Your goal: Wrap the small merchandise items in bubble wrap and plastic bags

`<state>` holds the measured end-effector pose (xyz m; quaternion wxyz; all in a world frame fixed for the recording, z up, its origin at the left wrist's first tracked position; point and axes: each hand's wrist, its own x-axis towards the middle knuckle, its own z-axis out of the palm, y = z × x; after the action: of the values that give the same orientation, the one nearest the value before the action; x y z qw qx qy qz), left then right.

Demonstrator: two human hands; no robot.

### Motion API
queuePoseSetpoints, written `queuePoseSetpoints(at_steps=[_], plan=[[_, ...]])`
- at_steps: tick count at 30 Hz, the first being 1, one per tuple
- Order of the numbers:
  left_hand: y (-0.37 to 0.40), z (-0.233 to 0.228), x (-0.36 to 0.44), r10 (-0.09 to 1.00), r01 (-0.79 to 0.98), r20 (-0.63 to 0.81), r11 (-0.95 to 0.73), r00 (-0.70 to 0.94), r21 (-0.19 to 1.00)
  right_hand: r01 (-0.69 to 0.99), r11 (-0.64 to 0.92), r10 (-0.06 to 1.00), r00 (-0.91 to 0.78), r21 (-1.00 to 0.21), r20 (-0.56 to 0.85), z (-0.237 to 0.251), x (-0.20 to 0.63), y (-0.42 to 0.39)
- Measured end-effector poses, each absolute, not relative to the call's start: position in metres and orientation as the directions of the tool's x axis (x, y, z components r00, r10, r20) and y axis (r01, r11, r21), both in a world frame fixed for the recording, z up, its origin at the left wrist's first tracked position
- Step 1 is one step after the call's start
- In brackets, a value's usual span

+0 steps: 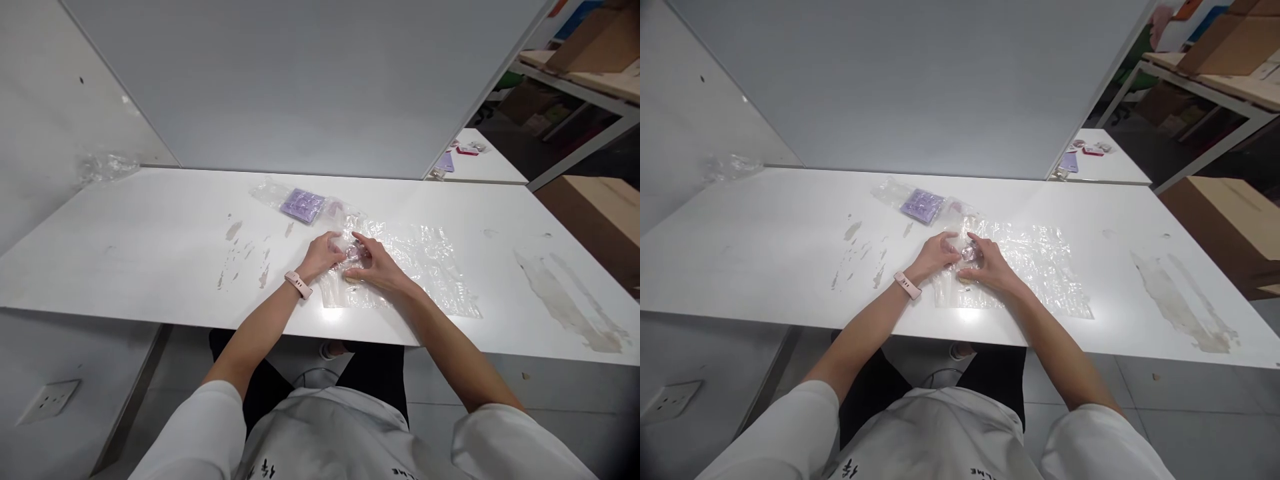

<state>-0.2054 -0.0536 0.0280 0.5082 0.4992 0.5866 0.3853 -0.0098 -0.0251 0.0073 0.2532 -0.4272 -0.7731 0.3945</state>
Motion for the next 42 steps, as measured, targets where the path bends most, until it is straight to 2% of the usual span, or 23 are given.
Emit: queuePoseSetpoints(at_steps=[9, 15, 20, 23, 27, 31, 36, 37, 39, 42], plan=[[-0.05, 0.027, -0.211, 0.967, 0.148, -0.218, 0.198, 0.131, 0.969, 0.31, 0.139, 0.867, -0.497, -0.94, -0.036, 0.013, -0.011, -0.024], [-0.049, 0.027, -0.209, 0.967, 0.176, -0.231, 0.21, 0.11, 0.962, 0.255, 0.093, 0.819, -0.569, -0.962, -0.072, 0.018, -0.006, -0.026], [-0.047, 0.024, -0.207, 0.971, 0.192, -0.231, 0.214, 0.069, 0.958, 0.248, 0.06, 0.842, -0.532, -0.967, -0.084, 0.015, -0.005, -0.021], [-0.045, 0.024, -0.204, 0.968, 0.148, -0.251, 0.245, 0.024, 0.958, 0.233, -0.03, 0.886, -0.444, -0.972, -0.133, 0.013, 0.002, -0.012], [-0.044, 0.023, -0.203, 0.963, 0.14, -0.27, 0.265, 0.016, 0.954, 0.125, -0.098, 0.971, -0.204, -0.987, -0.122, 0.014, 0.018, 0.001], [-0.044, 0.02, -0.204, 0.966, 0.107, -0.259, 0.255, 0.024, 0.961, -0.002, -0.015, 1.0, 0.011, -1.0, -0.015, 0.015, 0.031, 0.005], [-0.047, 0.025, -0.205, 0.969, 0.163, -0.247, 0.238, 0.032, 0.957, -0.05, 0.114, 0.977, 0.188, -0.992, 0.103, 0.018, 0.043, 0.0], [-0.048, 0.026, -0.205, 0.969, 0.175, -0.246, 0.237, 0.03, 0.956, -0.046, 0.112, 0.982, 0.159, -0.993, 0.103, 0.02, 0.047, -0.003], [-0.049, 0.03, -0.205, 0.968, 0.189, -0.249, 0.239, 0.029, 0.952, 0.014, 0.062, 0.998, -0.021, -0.998, 0.062, 0.024, 0.055, -0.011], [-0.05, 0.032, -0.204, 0.965, 0.178, -0.259, 0.249, 0.036, 0.952, 0.273, 0.051, 0.954, -0.297, -0.961, -0.033, 0.03, 0.059, -0.023]])
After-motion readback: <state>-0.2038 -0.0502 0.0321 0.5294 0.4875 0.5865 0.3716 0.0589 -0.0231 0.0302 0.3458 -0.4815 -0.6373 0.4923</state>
